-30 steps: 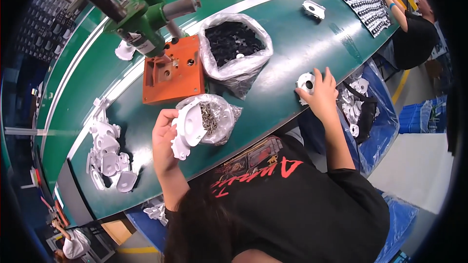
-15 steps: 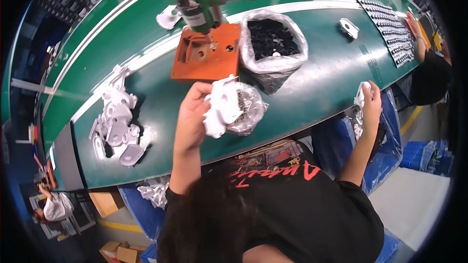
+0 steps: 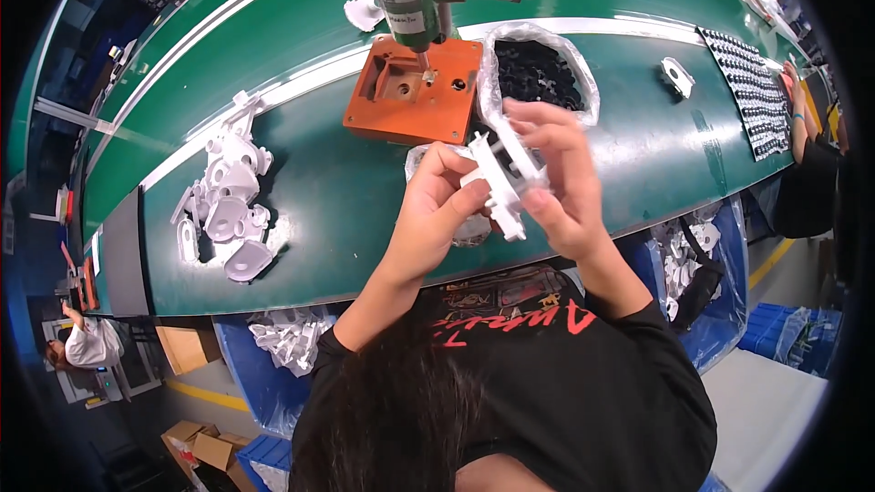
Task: Assembling small white plastic components using a manual press machine on a production line.
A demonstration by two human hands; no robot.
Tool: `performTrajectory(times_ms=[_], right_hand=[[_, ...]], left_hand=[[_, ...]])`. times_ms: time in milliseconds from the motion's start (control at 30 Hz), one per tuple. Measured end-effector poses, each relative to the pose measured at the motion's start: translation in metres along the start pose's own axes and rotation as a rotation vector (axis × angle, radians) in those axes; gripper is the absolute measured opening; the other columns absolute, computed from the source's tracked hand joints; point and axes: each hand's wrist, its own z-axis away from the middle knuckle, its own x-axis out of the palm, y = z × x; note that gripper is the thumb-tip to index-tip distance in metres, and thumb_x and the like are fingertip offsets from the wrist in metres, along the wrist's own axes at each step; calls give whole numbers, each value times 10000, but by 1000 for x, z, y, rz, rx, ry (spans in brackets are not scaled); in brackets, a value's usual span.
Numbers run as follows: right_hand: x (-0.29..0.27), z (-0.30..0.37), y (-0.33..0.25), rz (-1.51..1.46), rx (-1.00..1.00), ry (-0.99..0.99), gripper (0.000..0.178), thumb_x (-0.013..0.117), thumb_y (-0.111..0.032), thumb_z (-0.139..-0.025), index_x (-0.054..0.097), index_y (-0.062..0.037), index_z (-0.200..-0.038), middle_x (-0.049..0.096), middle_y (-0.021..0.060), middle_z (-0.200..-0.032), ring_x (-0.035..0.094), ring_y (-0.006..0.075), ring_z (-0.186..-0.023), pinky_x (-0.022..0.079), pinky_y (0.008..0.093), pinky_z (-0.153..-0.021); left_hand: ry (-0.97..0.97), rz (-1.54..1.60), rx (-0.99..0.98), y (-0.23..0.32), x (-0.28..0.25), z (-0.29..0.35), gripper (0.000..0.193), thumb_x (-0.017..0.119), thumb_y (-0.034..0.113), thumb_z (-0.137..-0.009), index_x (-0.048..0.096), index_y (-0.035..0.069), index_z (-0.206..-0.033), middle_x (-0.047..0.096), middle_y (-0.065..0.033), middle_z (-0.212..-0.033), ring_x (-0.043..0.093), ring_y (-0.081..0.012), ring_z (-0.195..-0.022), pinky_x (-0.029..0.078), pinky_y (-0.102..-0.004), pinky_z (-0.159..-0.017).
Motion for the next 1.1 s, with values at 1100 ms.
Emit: performTrajectory(times_ms=[1100], right_hand=[[-25,18,-2,-926,503,252,527,468,-273,-954,369,101,-1312,521,260,-1258,575,329,-1116,472,425,-954]], left_hand=[[-170,362,-245,-12,-13,-10,240,494,314,-949,418,95,-1012,617,-125,-884,497,-145,-484,396,-269,-451]])
